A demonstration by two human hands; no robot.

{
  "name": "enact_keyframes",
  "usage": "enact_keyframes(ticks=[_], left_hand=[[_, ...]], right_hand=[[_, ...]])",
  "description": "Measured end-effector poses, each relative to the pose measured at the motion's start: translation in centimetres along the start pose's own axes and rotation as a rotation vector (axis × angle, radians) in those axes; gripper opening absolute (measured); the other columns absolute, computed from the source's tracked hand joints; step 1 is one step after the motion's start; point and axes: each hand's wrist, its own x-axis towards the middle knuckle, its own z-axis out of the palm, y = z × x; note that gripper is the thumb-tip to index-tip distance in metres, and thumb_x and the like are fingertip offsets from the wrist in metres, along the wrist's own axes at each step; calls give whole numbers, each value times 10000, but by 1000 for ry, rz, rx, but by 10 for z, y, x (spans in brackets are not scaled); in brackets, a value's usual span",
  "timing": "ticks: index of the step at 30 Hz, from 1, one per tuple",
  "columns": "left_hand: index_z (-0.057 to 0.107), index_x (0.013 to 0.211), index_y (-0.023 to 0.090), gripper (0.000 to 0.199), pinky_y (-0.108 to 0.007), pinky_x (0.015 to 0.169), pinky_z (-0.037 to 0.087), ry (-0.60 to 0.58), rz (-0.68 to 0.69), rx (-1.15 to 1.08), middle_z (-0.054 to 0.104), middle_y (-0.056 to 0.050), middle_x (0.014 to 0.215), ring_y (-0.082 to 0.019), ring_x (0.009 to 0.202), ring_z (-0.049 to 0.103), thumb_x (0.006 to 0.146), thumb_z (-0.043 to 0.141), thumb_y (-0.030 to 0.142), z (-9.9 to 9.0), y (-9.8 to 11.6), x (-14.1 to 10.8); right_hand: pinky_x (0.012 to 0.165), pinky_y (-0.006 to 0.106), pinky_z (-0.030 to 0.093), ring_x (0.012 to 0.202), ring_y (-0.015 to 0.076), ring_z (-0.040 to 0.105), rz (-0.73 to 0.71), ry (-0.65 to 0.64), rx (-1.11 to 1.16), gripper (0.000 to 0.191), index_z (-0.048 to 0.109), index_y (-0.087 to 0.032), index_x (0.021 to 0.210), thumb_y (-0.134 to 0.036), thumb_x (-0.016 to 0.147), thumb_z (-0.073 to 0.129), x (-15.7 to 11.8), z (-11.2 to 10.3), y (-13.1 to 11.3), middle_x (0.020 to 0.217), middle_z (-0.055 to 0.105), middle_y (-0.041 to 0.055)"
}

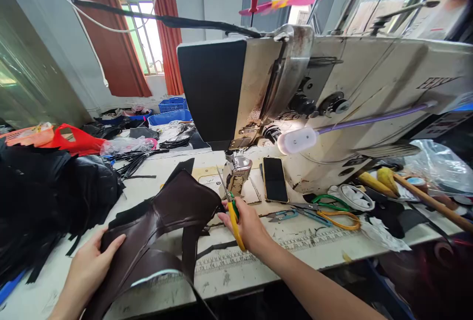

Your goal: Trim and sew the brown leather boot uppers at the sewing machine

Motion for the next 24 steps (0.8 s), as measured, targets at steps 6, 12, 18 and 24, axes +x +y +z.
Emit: enact_keyframes(ticks=[6, 12, 18, 24], left_hand=[[425, 1299, 23, 684, -488, 751, 517, 247, -240, 46, 642, -269, 1064, -406, 926, 660, 890, 364, 567, 27, 6, -63], [495, 1094, 162, 451, -378, 619, 462, 81, -128, 55, 646, -94, 788, -329, 729, 653, 876, 486, 557, 44, 24, -104], [530, 1012, 165, 177, -377, 784, 483, 199, 345, -7, 614, -89, 859, -250, 857, 610, 924, 530, 318, 30, 3, -129], [581, 1182, 166, 366, -396, 888, 515, -319, 975, 143, 646, -105, 1144, -261, 1062, 584, 840, 540, 43, 33, 24, -124]], right_hand=[[501, 238, 430, 617, 153, 479, -202, 3, -16, 338, 472, -212, 784, -517, 841, 608, -36, -27, -39, 741, 512, 25], [561, 237, 406, 598, 132, 491, -184, -740, 307, 585, 614, -180, 749, -753, 793, 507, -92, -5, -41, 664, 538, 8], [421, 171, 305, 451, 75, 424, 337, -1084, 237, 669, 606, -151, 745, -755, 869, 348, -106, 22, -17, 555, 473, -23], [434, 201, 264, 481, 96, 397, 315, -913, -191, 444, 441, -191, 656, -579, 843, 549, -86, -16, -9, 569, 390, -50]])
